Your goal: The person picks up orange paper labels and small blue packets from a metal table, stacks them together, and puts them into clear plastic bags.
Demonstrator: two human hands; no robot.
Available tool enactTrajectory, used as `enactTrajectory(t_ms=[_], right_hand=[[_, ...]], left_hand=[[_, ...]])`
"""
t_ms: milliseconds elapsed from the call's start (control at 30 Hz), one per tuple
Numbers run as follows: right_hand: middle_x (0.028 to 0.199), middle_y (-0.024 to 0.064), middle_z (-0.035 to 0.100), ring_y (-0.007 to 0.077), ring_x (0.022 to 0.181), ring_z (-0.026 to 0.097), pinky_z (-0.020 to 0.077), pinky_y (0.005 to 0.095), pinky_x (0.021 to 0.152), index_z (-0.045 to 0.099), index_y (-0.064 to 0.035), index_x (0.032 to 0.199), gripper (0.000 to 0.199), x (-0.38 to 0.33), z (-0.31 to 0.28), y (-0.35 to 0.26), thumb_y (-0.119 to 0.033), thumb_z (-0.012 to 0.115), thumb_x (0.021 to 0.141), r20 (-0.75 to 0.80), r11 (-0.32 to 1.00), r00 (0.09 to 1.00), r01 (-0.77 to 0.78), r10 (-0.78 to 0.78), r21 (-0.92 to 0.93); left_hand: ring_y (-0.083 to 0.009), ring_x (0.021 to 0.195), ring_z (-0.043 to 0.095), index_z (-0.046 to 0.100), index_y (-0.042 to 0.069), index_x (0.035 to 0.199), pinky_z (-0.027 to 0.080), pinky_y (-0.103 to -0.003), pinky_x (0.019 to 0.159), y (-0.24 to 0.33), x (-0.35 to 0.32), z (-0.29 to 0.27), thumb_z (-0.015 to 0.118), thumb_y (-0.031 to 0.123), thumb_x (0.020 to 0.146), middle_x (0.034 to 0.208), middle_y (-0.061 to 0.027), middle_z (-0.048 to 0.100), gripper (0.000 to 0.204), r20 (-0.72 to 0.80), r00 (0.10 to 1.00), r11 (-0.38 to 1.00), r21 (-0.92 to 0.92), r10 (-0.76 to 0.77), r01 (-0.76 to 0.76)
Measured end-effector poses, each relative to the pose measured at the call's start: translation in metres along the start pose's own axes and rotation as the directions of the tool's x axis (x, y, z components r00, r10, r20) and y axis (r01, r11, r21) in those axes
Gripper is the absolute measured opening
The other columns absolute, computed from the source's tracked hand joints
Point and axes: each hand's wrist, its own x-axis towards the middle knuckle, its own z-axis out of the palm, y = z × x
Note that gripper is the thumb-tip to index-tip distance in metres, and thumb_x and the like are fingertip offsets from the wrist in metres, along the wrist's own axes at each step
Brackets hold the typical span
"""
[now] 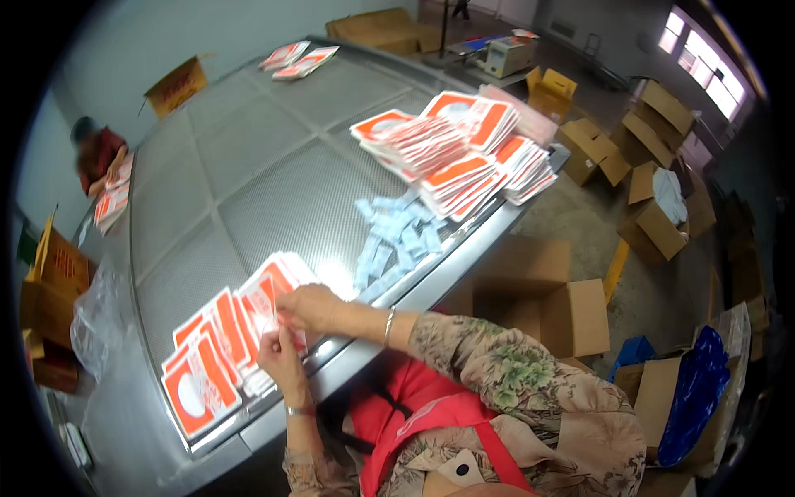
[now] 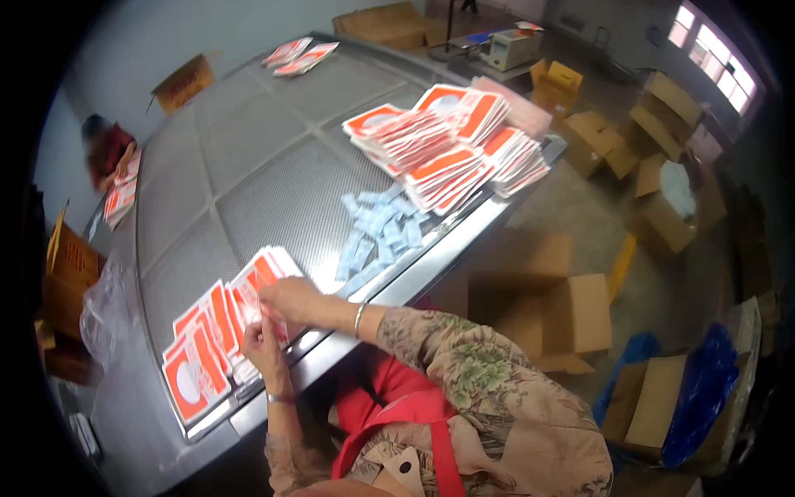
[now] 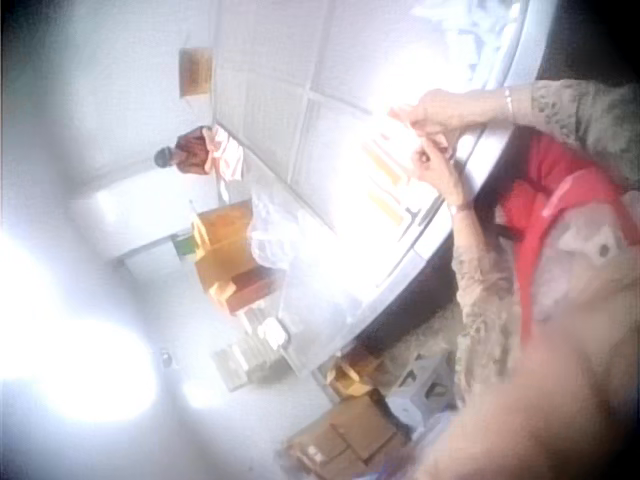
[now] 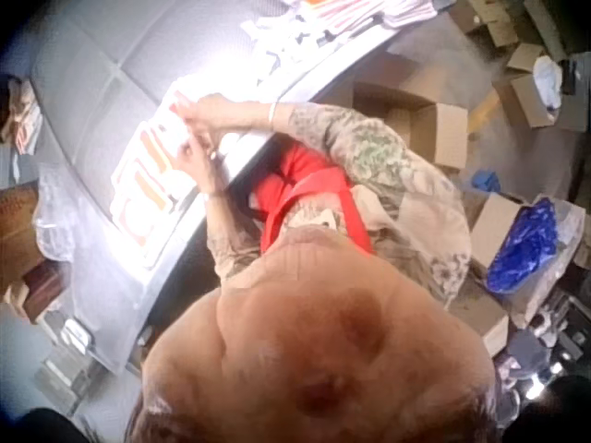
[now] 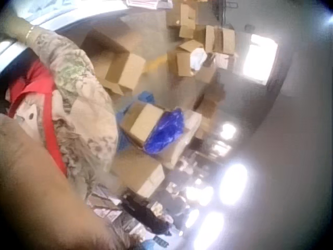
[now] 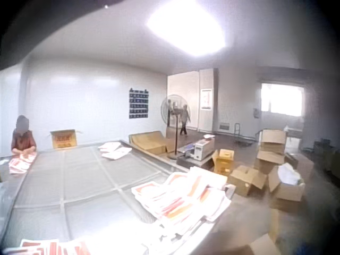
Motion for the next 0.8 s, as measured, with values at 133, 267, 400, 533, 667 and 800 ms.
enactTrajectory(t_ms=[133,267,400,533,667,800], right_hand=[[0.081,0.0106,0.067,0.033,0.076,0.067,0.0513,0.0435,0.066,0.054,-0.0095,0.094,0.019,-0.002,-0.006,-0.026,-0.018,0.065,0.082,-0.186,0.997,0.98,-0.055,0.063,0.05],[0.079,0.0143,0.066,0.0341,0.074,0.067,0.0516,0.0431,0.065,0.056,-0.0092,0.098,0.02,0.004,-0.004,-0.032,-0.019,0.065,0.083,-0.141,0.999,0.989,-0.047,0.048,0.015],[0.078,0.0179,0.066,0.0364,0.07,0.066,0.0523,0.0415,0.064,0.058,-0.0055,0.102,0.022,-0.002,-0.008,-0.021,-0.019,0.064,0.085,-0.124,0.967,0.968,0.23,-0.217,0.106],[0.079,0.02,0.068,0.0327,0.066,0.067,0.0524,0.0394,0.06,0.059,0.0027,0.103,0.023,-0.004,-0.026,-0.033,-0.011,0.059,0.085,0.247,0.944,0.956,0.074,-0.159,0.32],[0.074,0.0206,0.067,0.0295,0.067,0.068,0.0522,0.0407,0.058,0.058,0.0098,0.102,0.028,0.011,-0.023,-0.042,-0.007,0.059,0.079,0.645,0.964,0.748,-0.028,-0.154,0.263],[0.077,0.0222,0.065,0.0414,0.074,0.065,0.0512,0.0447,0.061,0.052,0.002,0.11,0.054,0.005,-0.002,-0.033,-0.02,0.077,0.067,0.222,0.945,0.922,0.328,-0.319,-0.007]], left_hand=[[-0.0064,0.06,0.055,0.058,0.001,0.079,0.044,-0.021,0.053,0.008,-0.006,-0.007,0.064,0.012,0.095,0.068,-0.0017,0.059,0.02,0.064,0.994,0.995,-0.046,0.093,-0.09],[-0.0074,0.062,0.057,0.057,0.002,0.08,0.046,-0.022,0.055,0.013,-0.006,-0.011,0.063,0.01,0.095,0.073,-0.0019,0.06,0.018,0.076,0.982,0.984,-0.056,0.175,-0.171],[-0.0076,0.063,0.053,0.055,0.001,0.081,0.045,-0.024,0.057,0.005,-0.004,-0.025,0.061,0.009,0.095,0.074,-0.0012,0.056,0.018,0.048,0.98,0.979,0.051,0.195,-0.197],[-0.0137,0.064,0.051,0.053,0.0,0.079,0.044,-0.029,0.06,0.006,-0.009,-0.022,0.061,0.008,0.094,0.074,-0.0047,0.053,0.019,0.055,0.945,0.933,0.148,0.322,-0.327],[-0.0205,0.066,0.053,0.054,0.0,0.079,0.044,-0.034,0.061,0.018,-0.015,-0.028,0.061,0.007,0.092,0.071,-0.0082,0.053,0.016,0.093,0.861,0.791,0.356,0.5,-0.497],[-0.023,0.061,0.056,0.057,0.002,0.078,0.044,-0.037,0.058,0.045,-0.014,-0.016,0.064,0.009,0.089,0.069,-0.0083,0.058,0.015,-0.048,0.935,0.903,0.282,0.352,-0.325]])
